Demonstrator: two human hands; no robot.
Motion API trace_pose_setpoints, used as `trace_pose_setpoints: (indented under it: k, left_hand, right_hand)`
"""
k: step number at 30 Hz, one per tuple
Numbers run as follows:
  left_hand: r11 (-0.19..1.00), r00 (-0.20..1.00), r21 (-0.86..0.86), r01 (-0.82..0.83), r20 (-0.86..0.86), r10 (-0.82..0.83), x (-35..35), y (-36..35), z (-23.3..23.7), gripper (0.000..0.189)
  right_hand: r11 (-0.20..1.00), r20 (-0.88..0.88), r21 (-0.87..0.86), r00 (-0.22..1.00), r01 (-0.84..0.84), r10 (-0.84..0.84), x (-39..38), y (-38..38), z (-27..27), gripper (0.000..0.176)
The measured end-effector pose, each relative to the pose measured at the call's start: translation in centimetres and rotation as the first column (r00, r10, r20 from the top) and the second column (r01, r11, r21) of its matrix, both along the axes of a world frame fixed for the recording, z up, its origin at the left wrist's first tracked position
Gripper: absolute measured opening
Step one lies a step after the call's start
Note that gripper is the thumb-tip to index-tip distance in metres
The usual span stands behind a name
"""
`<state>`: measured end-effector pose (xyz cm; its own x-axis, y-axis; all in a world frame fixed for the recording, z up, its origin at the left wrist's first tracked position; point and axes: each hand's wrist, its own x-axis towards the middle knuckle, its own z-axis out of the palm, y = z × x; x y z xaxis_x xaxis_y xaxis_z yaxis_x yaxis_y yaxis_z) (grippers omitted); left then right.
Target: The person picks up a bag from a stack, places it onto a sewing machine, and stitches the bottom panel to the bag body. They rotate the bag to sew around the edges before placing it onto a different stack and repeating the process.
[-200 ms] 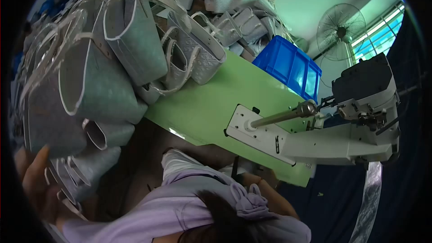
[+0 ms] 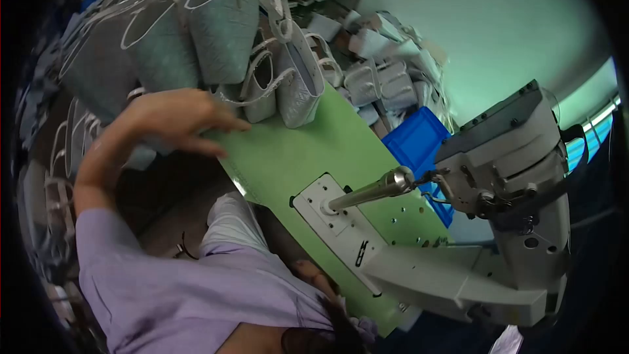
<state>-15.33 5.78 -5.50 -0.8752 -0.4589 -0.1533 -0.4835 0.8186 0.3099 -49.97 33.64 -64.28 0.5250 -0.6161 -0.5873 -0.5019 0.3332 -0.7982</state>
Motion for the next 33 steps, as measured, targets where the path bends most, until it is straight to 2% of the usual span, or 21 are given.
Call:
trace_pose_setpoints:
  k: [1,2,3,4,6,9,11,13,14,16,17,21,22,24,26,28,29,30,31,32,33]
  left_hand:
    - [0.997,0.999,-0.066,0.037,0.029,-0.035,-1.9,-2.7,-4.3,0.058]
    - [0.987,0.948,-0.079,-0.141,0.276,0.157,-4.9,-4.8,-6.6,0.061]
    - [0.961,0.943,-0.213,-0.179,0.241,0.229,-6.9,-7.2,-9.0,0.064]
    - [0.91,0.954,-0.31,-0.274,0.036,0.299,-8.1,-10.4,-12.9,0.065]
    - [0.801,0.912,-0.438,-0.408,-0.163,0.376,-10.3,-15.7,-17.8,0.063]
    - [0.78,0.918,-0.49,-0.39,-0.137,0.373,-13.1,-16.9,-19.0,0.06]
    - [0.787,0.943,-0.518,-0.334,-0.184,0.279,-14.8,-17.6,-20.7,0.055]
    - [0.826,0.909,-0.429,-0.365,0.029,0.416,-16.7,-17.1,-20.0,0.039]
    - [0.84,0.918,-0.419,-0.345,0.038,0.395,-16.7,-17.8,-21.0,0.039]
    - [0.814,0.935,-0.459,-0.355,-0.175,0.309,-16.6,-19.3,-23.1,0.026]
    - [0.8,0.954,-0.52,-0.3,-0.156,0.257,-16.6,-19.8,-23.7,0.02]
    - [0.81,0.96,-0.551,-0.2,-0.277,0.049,-15.8,-18.1,-22.9,0.018]
    - [0.811,0.927,-0.543,-0.22,-0.375,0.001,-15.6,-16.8,-21.7,0.016]
    - [0.817,0.879,-0.528,-0.234,-0.474,-0.055,-15.2,-14.7,-20.0,0.014]
    - [0.823,0.778,-0.517,-0.236,-0.608,-0.159,-14.5,-12.6,-19.2,0.013]
    - [0.835,0.747,-0.516,-0.192,-0.628,-0.217,-13.8,-11.2,-18.0,0.015]
    - [0.834,0.71,-0.511,-0.21,-0.666,-0.229,-13.6,-10.5,-17.6,0.017]
    - [0.831,0.67,-0.507,-0.23,-0.702,-0.243,-13.4,-9.8,-17.1,0.019]
    - [0.83,0.667,-0.511,-0.225,-0.701,-0.251,-13.1,-8.9,-16.3,0.019]
    - [0.826,0.643,-0.52,-0.217,-0.713,-0.28,-12.7,-8.1,-15.4,0.022]
    - [0.822,0.619,-0.529,-0.213,-0.724,-0.305,-12.1,-7.3,-14.7,0.025]
  right_hand:
    - [0.999,0.005,0.008,0.999,-0.039,0.038,0.8,-1.5,-0.4,0.035]
    - [0.998,0.004,0.008,0.998,-0.066,0.066,0.8,-2.3,-1.1,0.035]
    - [0.996,-0.003,0.009,0.996,-0.085,0.085,0.9,-3.0,-1.3,0.035]
    - [0.995,-0.004,0.013,0.996,-0.095,0.095,1.3,-3.4,-1.6,0.036]
    - [0.994,-0.002,0.015,0.995,-0.104,0.104,1.5,-4.3,-2.2,0.036]
    - [0.996,0.019,0.029,0.996,-0.086,0.085,2.2,-4.3,-2.8,0.037]
    - [0.999,0.023,0.033,0.999,-0.034,0.034,2.5,-4.2,-3.5,0.038]
    - [0.999,0.024,0.041,0.999,0.022,-0.023,3.2,-4.1,-3.8,0.039]
    - [0.998,0.022,0.048,0.998,0.051,-0.052,3.5,-3.6,-3.9,0.039]
    - [0.992,0.015,0.059,0.993,0.113,-0.114,4.2,-3.1,-3.9,0.04]
    - [0.988,0.01,0.061,0.989,0.145,-0.145,4.7,-2.9,-4.0,0.041]
    - [0.957,-0.014,0.027,0.957,0.29,-0.289,7.2,-1.6,-4.5,0.043]
    - [0.944,-0.021,0.0,0.944,0.33,-0.33,8.1,-1.4,-4.8,0.043]
    - [0.865,-0.004,-0.137,0.873,0.483,-0.488,9.4,-2.3,-5.8,0.044]
    - [0.714,0.084,-0.226,0.744,0.662,-0.663,10.7,-5.7,-5.8,0.045]
    - [0.766,0.077,0.053,0.762,0.64,-0.642,13.2,-8.4,5.7,0.049]
    - [0.759,0.081,0.053,0.755,0.649,-0.651,15.0,-8.9,5.9,0.049]
    - [0.891,-0.124,-0.238,0.897,0.387,-0.423,17.2,-9.5,5.6,0.049]
    - [0.902,-0.39,-0.431,0.897,0.021,-0.207,18.7,-9.8,6.4,0.049]
    - [0.858,-0.197,-0.485,0.935,0.168,-0.295,19.2,-9.1,7.1,0.045]
    - [0.856,-0.198,-0.489,0.935,0.167,-0.295,19.3,-9.3,7.2,0.045]
